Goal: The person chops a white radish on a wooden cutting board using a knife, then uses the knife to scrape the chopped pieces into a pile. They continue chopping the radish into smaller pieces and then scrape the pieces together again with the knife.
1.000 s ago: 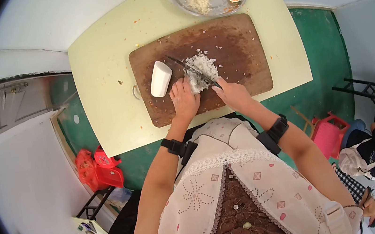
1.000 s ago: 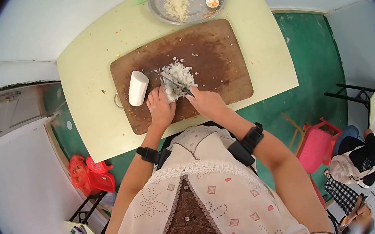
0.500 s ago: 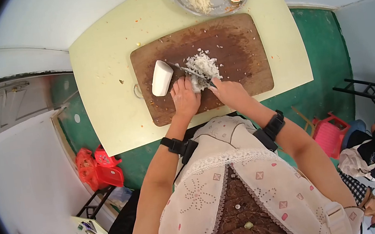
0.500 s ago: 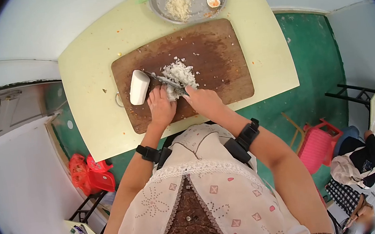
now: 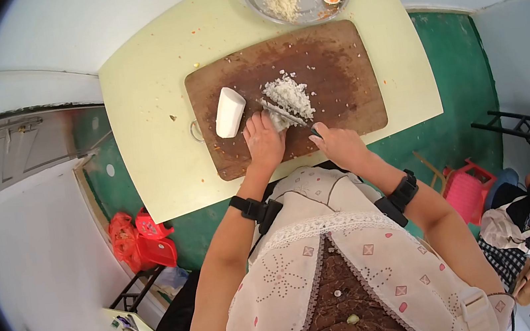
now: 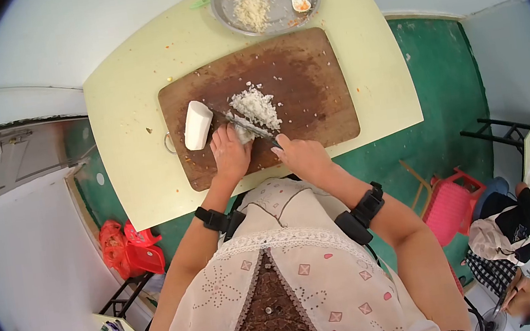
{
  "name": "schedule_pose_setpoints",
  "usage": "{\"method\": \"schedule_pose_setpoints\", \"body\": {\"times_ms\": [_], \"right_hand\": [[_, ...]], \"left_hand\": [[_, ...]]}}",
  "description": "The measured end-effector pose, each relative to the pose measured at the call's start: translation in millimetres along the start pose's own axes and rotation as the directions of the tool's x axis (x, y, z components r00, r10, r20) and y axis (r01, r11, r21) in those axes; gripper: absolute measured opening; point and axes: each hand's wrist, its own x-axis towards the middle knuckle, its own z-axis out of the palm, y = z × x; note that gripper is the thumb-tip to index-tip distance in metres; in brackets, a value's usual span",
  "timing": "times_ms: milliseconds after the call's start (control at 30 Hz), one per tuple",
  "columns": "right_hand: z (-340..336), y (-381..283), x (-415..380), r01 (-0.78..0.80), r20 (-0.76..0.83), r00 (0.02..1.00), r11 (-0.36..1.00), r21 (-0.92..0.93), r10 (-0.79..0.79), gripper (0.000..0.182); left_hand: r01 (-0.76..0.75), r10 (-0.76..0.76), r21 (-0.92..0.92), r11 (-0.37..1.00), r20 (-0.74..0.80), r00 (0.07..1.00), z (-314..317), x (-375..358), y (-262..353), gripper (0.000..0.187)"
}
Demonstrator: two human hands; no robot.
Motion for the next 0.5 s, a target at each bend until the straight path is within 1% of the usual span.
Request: {"method": "schedule_pose_setpoints", "body": {"times_ms": [67,133,233,267,333,433,500], "right_hand": [[1.9,-0.1,0.6,0.001,0.003,1.000,1.000,-0.018,-0.001,0.026],[7.3,-1.8,3.2,-0.018,0.005,1.000,1.000,-0.025,0.019,0.025],[21.7,-11.0,18.0,0.017,-0.084,0.996,1.000,0.008,-0.017,0.026],[21.1,-11.8,23.1,-0.008,-0.082,0.997,1.000,0.030,0.011,0.027],[19.7,-13.6,30.8,-0.062,-0.079,0.995,0.995,0.080,0.068,0.028],[22.1,-3.8,27.9,-0.076,-0.162,0.980,0.973,0.220,0.113,0.031],[14.8,-0.9,19.1,-0.082,-0.105,0.989,0.976,0.202,0.105,0.031]], "left_hand": [[-0.039,0.040,0.045,0.998,-0.028,0.999,1.9,-0.3,-1.7,0.062],[-0.034,0.035,0.079,0.996,-0.012,0.999,1.7,0.6,-1.0,0.062],[-0.031,0.031,0.104,0.994,0.008,1.000,4.2,1.1,-0.4,0.063],[-0.030,0.029,0.111,0.993,0.012,1.000,4.6,1.1,-1.0,0.063],[-0.022,0.020,0.077,0.997,0.031,0.999,1.7,1.0,-0.6,0.068],[0.003,-0.002,-0.006,1.000,0.071,0.997,-11.7,0.6,6.4,0.075],[0.044,-0.037,-0.071,0.996,0.104,0.994,-16.4,-1.4,7.1,0.079]]}}
